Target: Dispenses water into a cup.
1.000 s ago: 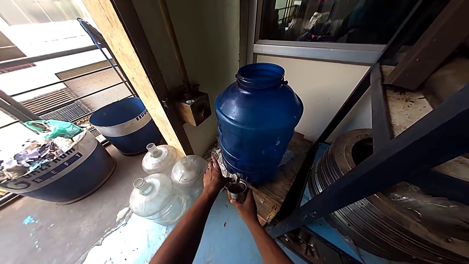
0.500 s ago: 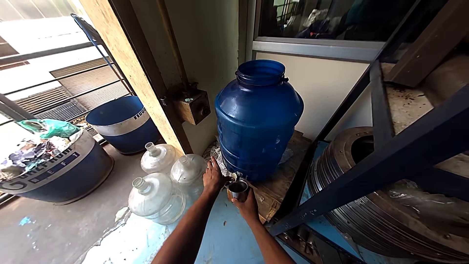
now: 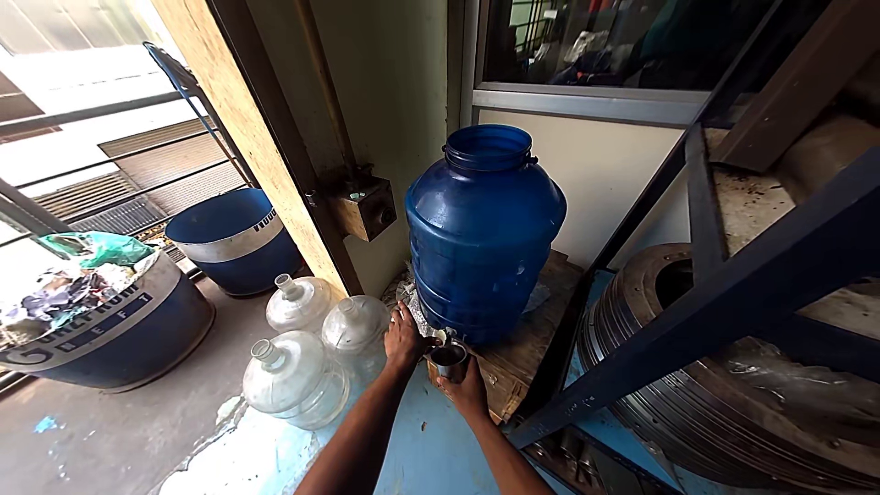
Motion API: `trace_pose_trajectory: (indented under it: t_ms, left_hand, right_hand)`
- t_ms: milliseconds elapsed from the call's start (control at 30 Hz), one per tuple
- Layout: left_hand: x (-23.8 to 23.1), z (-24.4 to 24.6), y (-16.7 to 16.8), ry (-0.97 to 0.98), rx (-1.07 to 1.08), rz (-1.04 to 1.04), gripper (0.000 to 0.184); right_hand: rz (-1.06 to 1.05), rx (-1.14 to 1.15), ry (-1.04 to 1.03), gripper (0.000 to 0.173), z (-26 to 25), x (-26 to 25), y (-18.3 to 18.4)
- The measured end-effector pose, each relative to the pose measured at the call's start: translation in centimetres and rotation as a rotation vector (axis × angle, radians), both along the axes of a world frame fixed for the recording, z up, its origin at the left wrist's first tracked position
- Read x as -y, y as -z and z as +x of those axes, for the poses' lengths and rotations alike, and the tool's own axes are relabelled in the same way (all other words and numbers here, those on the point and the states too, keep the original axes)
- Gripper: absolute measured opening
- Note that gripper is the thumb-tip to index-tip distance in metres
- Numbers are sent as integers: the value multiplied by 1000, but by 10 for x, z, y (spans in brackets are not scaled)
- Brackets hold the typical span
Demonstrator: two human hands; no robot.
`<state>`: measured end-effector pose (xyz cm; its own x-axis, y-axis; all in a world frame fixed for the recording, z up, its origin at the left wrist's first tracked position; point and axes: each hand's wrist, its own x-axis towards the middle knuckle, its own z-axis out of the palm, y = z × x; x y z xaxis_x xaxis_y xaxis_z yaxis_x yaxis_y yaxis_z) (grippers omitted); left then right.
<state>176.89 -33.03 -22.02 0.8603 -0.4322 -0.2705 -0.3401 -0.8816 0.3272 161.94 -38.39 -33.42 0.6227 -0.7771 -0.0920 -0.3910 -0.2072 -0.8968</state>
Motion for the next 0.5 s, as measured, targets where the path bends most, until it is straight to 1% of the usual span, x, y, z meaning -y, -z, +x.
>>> trace_pose_trajectory:
  t_ms: [367, 500]
  left_hand:
    - [1, -1, 0, -4, -13, 41, 131]
    - [0, 0, 0, -4, -29, 53, 128]
  right_hand:
    - [-14, -28, -8, 89, -1, 1, 1]
    - [-10, -48, -17, 91, 0, 1, 0]
